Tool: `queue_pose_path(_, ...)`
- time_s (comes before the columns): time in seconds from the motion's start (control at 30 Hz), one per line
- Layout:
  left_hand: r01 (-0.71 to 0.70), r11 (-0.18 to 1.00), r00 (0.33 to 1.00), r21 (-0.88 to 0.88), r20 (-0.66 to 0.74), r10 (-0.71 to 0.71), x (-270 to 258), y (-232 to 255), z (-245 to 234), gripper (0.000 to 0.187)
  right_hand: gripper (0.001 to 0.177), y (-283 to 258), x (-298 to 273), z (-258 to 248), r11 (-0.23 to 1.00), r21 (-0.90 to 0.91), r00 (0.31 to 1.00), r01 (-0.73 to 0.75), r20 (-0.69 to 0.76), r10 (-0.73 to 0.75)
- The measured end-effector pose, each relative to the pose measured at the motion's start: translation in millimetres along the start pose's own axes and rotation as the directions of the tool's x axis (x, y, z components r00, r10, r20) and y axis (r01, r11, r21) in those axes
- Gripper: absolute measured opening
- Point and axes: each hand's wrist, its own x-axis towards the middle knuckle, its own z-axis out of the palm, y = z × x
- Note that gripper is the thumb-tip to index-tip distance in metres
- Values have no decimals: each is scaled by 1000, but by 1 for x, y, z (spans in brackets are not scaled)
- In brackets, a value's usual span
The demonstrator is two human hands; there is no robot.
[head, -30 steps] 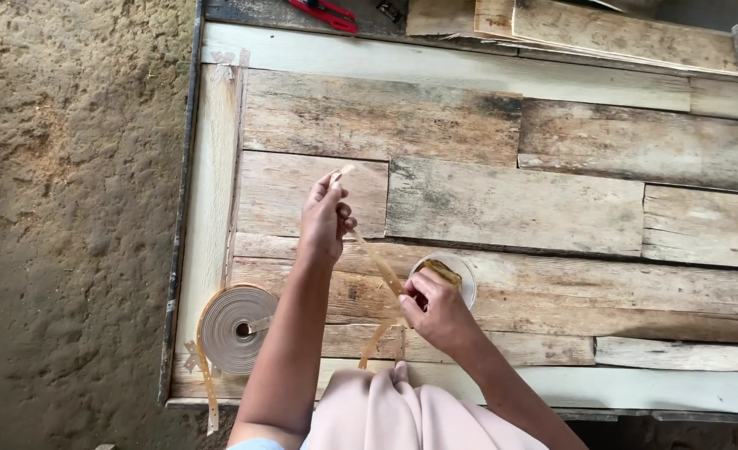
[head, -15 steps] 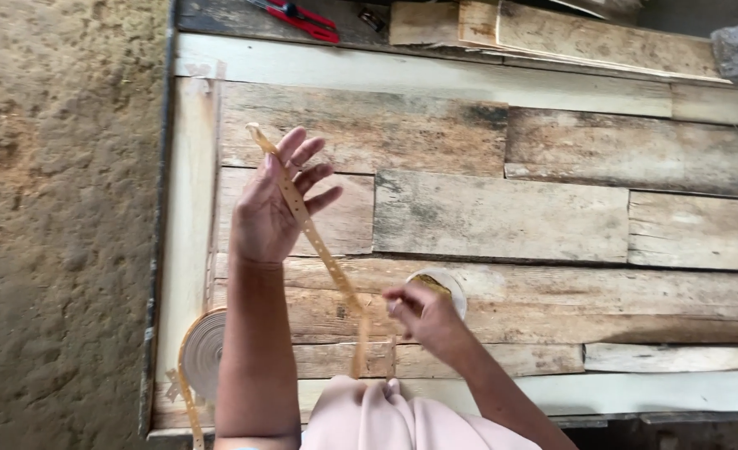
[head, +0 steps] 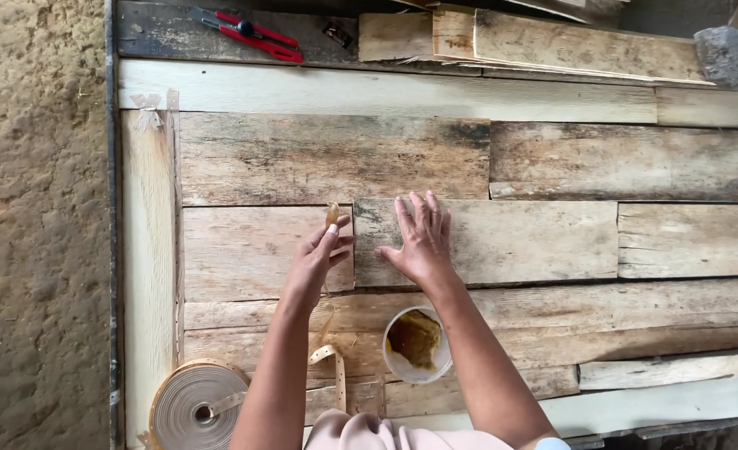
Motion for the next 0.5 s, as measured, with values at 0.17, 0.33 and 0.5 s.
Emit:
queue_pose_path(0.17, -2, 996, 1000, 90, 6, 1, 10, -2, -5, 42, 112, 20, 13, 21, 999, -14, 998, 51, -46, -52)
queue_pose_path(0.33, -2, 989, 1000, 149, 24, -2, 22, -13, -8, 40, 113, 22, 12, 24, 996, -22, 992, 90, -91, -91)
queue_pose_path(0.5, -45, 966, 996, 256, 86, 24, 29, -23, -11, 40, 111, 21, 8, 23, 993, -14, 984, 118, -132, -119)
